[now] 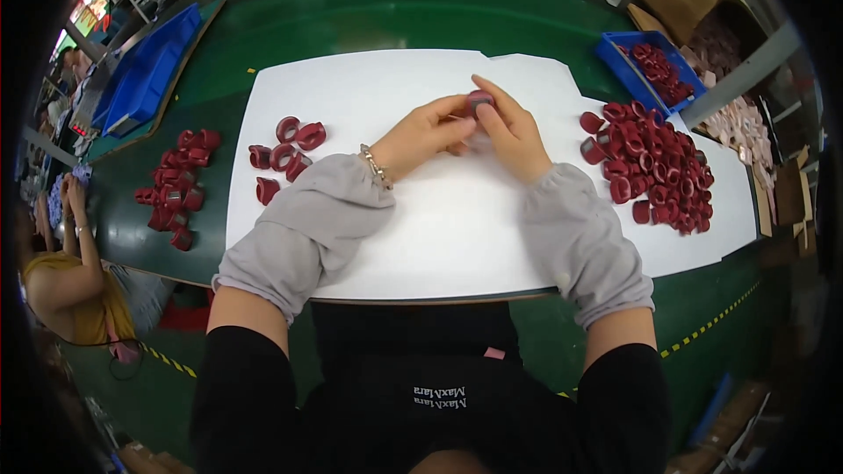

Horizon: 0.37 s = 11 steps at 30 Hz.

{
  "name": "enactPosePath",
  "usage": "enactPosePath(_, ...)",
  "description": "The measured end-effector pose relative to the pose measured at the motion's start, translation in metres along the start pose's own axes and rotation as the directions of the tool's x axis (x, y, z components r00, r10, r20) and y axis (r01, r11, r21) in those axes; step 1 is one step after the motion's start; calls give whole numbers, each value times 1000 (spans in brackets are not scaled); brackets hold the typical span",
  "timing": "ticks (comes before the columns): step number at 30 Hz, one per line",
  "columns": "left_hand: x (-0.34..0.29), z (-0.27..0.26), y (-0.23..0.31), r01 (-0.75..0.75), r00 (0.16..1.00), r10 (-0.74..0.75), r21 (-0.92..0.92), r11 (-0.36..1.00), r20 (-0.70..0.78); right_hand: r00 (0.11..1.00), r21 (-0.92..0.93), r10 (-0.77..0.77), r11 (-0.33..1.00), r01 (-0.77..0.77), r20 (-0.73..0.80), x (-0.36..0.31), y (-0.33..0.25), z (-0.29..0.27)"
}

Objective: Assembling small red electronic or plastic components at a factory workbench.

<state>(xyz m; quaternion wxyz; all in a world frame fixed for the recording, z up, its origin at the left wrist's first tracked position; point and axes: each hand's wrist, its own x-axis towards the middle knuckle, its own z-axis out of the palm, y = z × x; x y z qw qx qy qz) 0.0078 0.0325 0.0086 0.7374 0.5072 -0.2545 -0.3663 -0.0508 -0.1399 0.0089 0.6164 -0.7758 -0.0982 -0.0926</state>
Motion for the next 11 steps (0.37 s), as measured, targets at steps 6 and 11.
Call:
enactPosePath(6, -1, 0, -7, -72, 992, 101, 315, 946, -76, 991, 157, -58, 987, 39, 123, -2, 3, -1)
enactPosePath(11, 3, -7, -8, -49, 998, 60, 312, 949, -25, 980, 112, -80, 992, 61, 180, 0, 10, -7)
